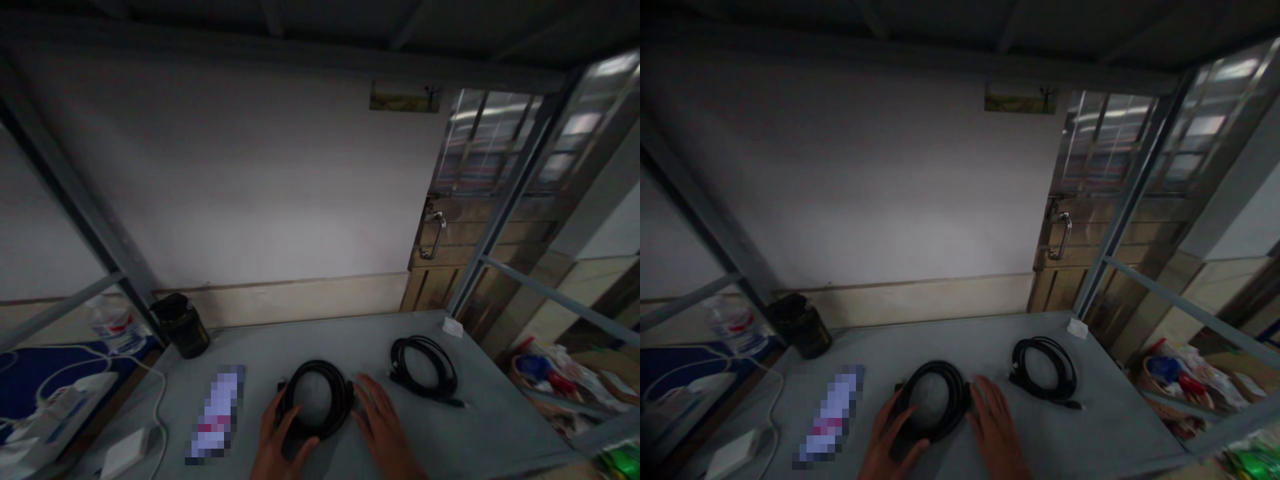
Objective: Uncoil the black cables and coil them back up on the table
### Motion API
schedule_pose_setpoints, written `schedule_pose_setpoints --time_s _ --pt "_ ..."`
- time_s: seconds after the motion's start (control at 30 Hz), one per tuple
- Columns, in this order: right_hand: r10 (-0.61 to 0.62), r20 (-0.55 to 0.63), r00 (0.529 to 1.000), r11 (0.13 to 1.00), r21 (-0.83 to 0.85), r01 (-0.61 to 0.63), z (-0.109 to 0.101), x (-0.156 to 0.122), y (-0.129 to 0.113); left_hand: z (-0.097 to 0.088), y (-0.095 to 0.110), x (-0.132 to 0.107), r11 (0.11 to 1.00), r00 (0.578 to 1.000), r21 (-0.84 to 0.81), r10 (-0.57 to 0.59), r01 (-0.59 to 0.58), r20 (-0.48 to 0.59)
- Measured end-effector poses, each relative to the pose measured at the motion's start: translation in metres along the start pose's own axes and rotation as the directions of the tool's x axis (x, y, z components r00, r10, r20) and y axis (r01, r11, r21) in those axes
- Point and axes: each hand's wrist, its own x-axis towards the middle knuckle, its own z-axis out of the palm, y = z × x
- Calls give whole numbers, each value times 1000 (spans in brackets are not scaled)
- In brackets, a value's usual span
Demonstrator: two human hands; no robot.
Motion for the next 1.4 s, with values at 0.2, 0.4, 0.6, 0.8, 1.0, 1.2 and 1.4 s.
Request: schedule_pose_setpoints --time_s 0.2,0.4,0.6,0.8,1.0,1.2,1.4 --pt "83 -130 988 967 -231 -112 -50 -13 101 -4 -4 0 999 1000 -48 4 -3 13" --pt "155 -167 974 935 -294 -199 -57 -53 150 1 -13 3 998 1000 -56 -8 7 -19" --pt "224 -147 964 942 -222 -253 -56 -53 143 4 0 6 995 994 -18 -95 94 -46" --pt "221 -166 961 943 -215 -254 -60 -50 141 3 7 11 989 981 -23 -149 147 -123" --pt "210 -166 964 945 -220 -244 -67 -46 135 -4 16 16 980 967 -98 -186 170 -176" --pt "171 -199 965 943 -252 -219 -68 -46 137 -12 19 17 965 957 -152 -237 212 -168" --pt "161 -226 961 944 -247 -216 -70 -46 138 -16 14 17 956 958 -178 -257 232 -128"
